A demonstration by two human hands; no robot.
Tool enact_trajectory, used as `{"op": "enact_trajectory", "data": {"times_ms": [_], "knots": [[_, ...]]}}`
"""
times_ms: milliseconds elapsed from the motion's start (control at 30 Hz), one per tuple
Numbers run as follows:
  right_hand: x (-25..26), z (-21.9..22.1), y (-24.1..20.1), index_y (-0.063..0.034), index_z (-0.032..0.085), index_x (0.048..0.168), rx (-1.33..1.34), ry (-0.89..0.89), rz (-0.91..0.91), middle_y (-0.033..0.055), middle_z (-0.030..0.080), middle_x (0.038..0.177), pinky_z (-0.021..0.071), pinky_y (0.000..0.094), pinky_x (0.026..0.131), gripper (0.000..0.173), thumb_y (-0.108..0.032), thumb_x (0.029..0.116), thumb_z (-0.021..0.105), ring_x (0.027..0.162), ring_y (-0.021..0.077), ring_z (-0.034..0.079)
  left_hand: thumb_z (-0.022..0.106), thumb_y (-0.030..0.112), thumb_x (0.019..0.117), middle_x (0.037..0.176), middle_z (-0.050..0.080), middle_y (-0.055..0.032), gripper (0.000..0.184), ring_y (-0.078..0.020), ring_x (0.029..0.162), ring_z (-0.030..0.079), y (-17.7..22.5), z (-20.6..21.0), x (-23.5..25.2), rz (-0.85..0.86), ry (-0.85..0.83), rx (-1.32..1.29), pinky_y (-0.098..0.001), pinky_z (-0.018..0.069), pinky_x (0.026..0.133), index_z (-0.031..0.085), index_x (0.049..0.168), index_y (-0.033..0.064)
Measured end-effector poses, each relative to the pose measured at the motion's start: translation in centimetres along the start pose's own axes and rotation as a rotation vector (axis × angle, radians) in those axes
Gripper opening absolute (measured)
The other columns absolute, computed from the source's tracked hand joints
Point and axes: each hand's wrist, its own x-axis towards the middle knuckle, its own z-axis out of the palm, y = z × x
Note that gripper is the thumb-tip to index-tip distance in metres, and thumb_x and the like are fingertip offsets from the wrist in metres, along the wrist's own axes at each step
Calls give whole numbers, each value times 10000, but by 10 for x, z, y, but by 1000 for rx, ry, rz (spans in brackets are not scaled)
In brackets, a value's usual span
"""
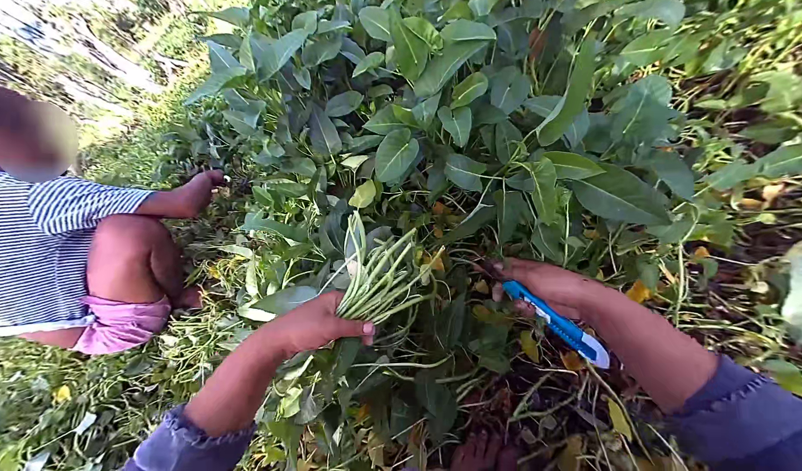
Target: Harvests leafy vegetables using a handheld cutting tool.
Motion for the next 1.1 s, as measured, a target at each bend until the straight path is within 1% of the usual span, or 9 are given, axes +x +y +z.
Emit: {"op": "enact_trajectory", "data": {"times_ms": [100,200,300,467,567,733,933,1033,1100], "knots": [[-13,1,10,-141,531,1386,52,-29,85,63,705,970,483,212,520,442,-412,1131,294,576,87,584,747,243,947,950,733,-54,212,-151,892,697,4,36,22,13,-13,315,-387,573,852,723,1072,74],[-17,12,25,-136,497,1389,66,143,146,56,690,1063,490,235,539,389,-363,1138,304,614,98,593,694,309,971,1091,678,-234,377,-382,1058,648,-10,87,49,-18,-230,611,-619,481,958,677,1139,-27],[-28,15,28,-133,486,1416,109,303,109,67,693,1051,479,233,527,381,-318,1142,298,609,103,591,760,354,922,1152,659,-278,491,-442,1118,622,-41,116,59,-45,-356,703,-652,457,983,660,1184,-49],[-54,3,22,-136,504,1415,37,110,-23,72,699,1111,524,230,566,432,-373,1135,276,649,107,630,811,526,832,1171,675,-234,668,-392,1126,637,-56,112,61,-138,-322,593,-634,470,998,671,1222,2],[-59,1,20,-134,557,1366,20,-37,-46,68,711,1096,514,192,557,450,-384,1129,268,625,72,619,793,346,897,1091,689,-232,482,-377,1038,658,-47,103,66,-145,-354,553,-616,481,955,670,1155,-42],[-57,12,33,-98,629,1284,-172,-199,55,30,711,1000,485,210,556,514,-396,1128,240,591,49,563,724,169,957,882,721,-48,265,-115,765,684,-15,42,49,-147,-381,256,-323,572,786,640,1151,10],[-8,76,67,-36,552,1153,216,358,229,33,620,758,461,236,500,485,-441,1127,286,531,91,529,694,122,972,774,706,-14,111,-70,693,662,2,18,32,-83,-369,190,-235,551,707,677,1038,34],[1,88,67,-91,491,1354,128,416,206,54,609,813,433,265,508,419,-383,1137,282,542,107,491,718,157,961,778,705,1,132,-58,687,649,-5,27,33,-60,-376,283,-247,543,709,683,1016,42],[-9,76,64,-134,366,1545,-74,332,217,114,623,918,468,345,610,463,-344,1143,273,634,164,522,726,211,961,799,696,-15,193,-83,693,637,-13,34,33,-50,-400,410,-305,541,715,679,1019,33]]}}
